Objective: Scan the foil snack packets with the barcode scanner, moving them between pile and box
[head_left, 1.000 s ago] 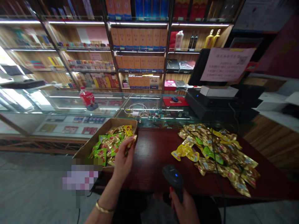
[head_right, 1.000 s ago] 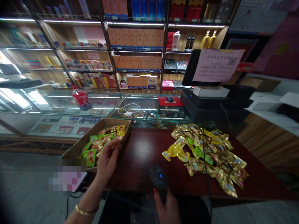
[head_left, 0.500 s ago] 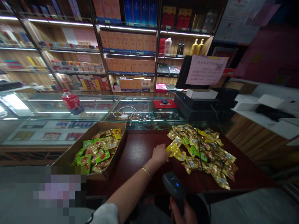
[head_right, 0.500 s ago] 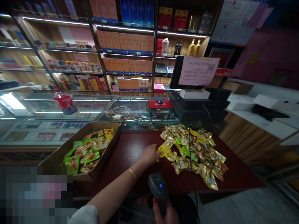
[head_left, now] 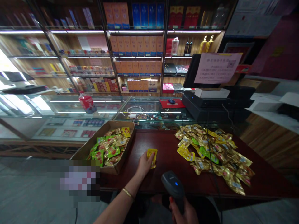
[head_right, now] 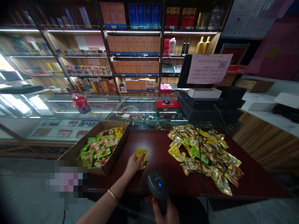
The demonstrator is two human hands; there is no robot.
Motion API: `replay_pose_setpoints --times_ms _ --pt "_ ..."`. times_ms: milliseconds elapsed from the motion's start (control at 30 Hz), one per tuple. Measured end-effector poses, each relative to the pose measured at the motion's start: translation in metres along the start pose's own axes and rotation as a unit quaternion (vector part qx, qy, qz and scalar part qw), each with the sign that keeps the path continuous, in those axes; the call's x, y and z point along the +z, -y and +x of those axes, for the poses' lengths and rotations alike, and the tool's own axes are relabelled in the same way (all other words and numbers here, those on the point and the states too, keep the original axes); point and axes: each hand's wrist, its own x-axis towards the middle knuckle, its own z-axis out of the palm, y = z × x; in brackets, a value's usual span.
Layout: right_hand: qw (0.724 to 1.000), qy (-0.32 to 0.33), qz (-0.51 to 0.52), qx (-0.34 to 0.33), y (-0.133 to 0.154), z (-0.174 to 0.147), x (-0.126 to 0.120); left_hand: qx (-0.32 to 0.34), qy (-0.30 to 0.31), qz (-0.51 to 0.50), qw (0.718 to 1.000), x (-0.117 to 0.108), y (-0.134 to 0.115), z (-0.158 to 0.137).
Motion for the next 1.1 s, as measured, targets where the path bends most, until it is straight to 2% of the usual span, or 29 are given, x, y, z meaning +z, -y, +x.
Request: replay_pose_setpoints --times_ms 67,167,500,700,767,833,867,967,1033,1100 --pt "1.0 0.007 -0.007 -0.013 0.009 0.0 0.008 -0.033 0.0 -0.112 0.993 -0.014 0.003 -0.005" --pt "0.999 0.026 -0.014 -0.021 0.017 0.0 0.015 -0.063 0.021 -0.182 0.981 -0.023 0.002 -0.01" --pt "0.997 0.073 0.001 0.014 0.018 -0.004 0.01 -0.054 0.033 -0.239 0.969 -0.023 0.001 -0.012" --pt "0.997 0.072 -0.001 0.015 0.022 -0.004 0.015 -0.061 0.01 -0.179 0.982 -0.022 -0.006 -0.017" --pt "0.998 0.059 -0.009 0.008 0.023 -0.003 0.015 -0.017 -0.027 -0.142 0.989 -0.03 -0.019 -0.025" --pt "0.999 0.042 -0.017 -0.003 0.023 -0.002 0.013 0.074 -0.1 -0.054 0.991 -0.048 -0.042 -0.033" --pt "0.999 0.036 -0.016 -0.004 0.022 -0.002 0.011 0.131 -0.144 0.005 0.981 -0.061 -0.056 -0.036" --pt "1.0 0.023 0.003 0.01 0.02 0.0 0.004 0.271 -0.26 0.177 0.91 -0.108 -0.105 -0.037" --pt "1.0 0.014 0.015 0.018 0.016 0.002 -0.001 0.31 -0.294 0.259 0.867 -0.133 -0.131 -0.032" --pt "1.0 0.004 0.022 0.018 0.012 0.002 -0.006 0.338 -0.3 0.315 0.835 -0.14 -0.146 -0.024"
